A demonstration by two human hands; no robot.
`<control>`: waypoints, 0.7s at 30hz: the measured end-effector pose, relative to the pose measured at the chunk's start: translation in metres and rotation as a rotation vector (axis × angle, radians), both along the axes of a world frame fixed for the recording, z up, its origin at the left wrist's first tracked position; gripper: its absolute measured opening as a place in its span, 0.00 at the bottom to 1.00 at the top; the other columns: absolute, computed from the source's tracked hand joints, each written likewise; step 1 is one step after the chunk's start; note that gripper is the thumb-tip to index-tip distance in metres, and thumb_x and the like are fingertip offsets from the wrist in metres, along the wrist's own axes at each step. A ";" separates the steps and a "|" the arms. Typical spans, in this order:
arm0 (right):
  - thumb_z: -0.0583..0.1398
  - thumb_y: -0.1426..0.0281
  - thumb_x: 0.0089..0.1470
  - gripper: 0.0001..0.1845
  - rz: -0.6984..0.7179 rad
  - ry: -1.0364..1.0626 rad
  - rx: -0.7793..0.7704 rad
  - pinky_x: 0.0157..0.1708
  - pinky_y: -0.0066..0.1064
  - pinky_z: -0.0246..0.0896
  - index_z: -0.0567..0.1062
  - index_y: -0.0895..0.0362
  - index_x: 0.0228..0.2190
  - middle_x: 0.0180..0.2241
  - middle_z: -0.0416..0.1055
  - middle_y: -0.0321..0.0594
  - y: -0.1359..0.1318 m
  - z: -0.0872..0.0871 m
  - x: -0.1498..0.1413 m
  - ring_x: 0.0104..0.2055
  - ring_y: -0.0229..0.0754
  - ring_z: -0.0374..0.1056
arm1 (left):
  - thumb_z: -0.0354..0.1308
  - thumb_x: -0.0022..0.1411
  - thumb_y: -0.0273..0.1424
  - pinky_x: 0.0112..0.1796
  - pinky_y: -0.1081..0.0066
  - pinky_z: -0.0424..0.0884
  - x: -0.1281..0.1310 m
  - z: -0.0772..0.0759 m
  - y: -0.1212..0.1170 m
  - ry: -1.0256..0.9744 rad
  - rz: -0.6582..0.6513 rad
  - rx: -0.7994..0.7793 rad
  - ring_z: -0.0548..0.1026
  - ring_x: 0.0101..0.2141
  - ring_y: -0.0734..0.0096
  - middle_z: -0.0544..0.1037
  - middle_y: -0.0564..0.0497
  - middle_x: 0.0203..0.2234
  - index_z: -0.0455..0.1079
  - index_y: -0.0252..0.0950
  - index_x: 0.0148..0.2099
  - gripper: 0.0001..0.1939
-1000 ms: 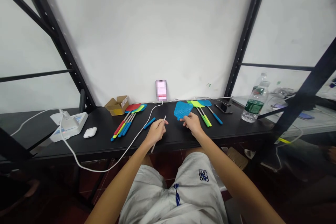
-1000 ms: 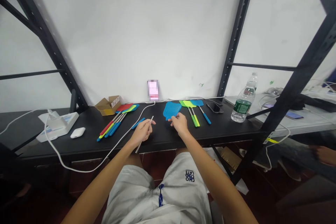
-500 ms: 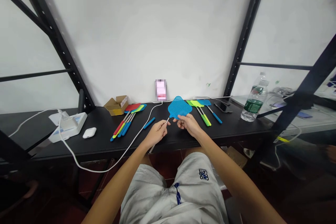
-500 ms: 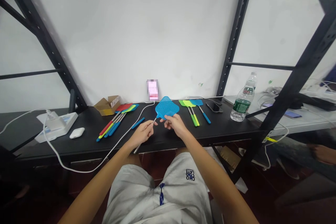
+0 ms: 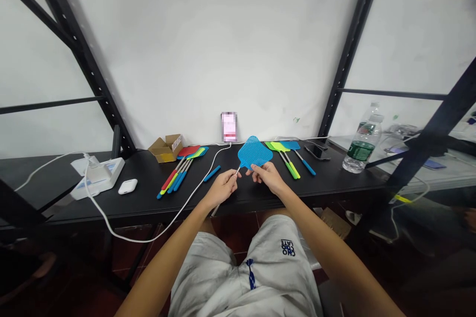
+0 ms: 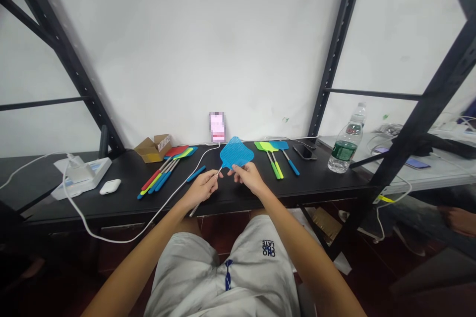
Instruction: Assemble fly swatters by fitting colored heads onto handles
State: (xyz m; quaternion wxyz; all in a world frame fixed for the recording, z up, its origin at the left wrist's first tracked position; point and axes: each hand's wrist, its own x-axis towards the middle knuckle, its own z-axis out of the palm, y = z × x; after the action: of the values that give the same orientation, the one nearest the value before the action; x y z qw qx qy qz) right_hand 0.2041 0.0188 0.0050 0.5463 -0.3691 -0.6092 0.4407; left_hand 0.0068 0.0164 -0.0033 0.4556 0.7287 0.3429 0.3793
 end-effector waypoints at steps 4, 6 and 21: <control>0.60 0.58 0.50 0.18 0.039 0.015 -0.064 0.18 0.25 0.50 0.75 0.60 0.21 0.17 0.69 0.38 0.001 0.000 0.003 0.18 0.33 0.60 | 0.48 0.65 0.43 0.18 0.78 0.48 -0.004 0.003 -0.002 0.018 -0.059 0.012 0.53 0.15 0.83 0.60 0.61 0.17 0.65 0.35 0.43 0.16; 0.60 0.59 0.51 0.18 0.080 0.017 -0.082 0.19 0.25 0.51 0.74 0.60 0.21 0.20 0.71 0.40 0.002 -0.002 0.005 0.19 0.33 0.62 | 0.49 0.65 0.43 0.19 0.78 0.49 -0.006 0.004 -0.003 0.025 -0.088 0.025 0.52 0.16 0.83 0.59 0.60 0.18 0.66 0.34 0.43 0.16; 0.59 0.59 0.54 0.19 0.224 -0.061 -0.041 0.19 0.25 0.52 0.75 0.61 0.21 0.20 0.71 0.40 0.002 -0.006 0.005 0.19 0.33 0.64 | 0.50 0.66 0.43 0.20 0.78 0.50 -0.006 0.003 -0.005 0.009 -0.081 0.055 0.53 0.16 0.83 0.58 0.61 0.17 0.67 0.33 0.43 0.18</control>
State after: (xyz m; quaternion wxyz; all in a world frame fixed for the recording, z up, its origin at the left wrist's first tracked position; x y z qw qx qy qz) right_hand 0.2094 0.0210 -0.0008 0.4671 -0.3232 -0.6537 0.5001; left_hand 0.0011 0.0117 -0.0006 0.4489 0.7559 0.3045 0.3665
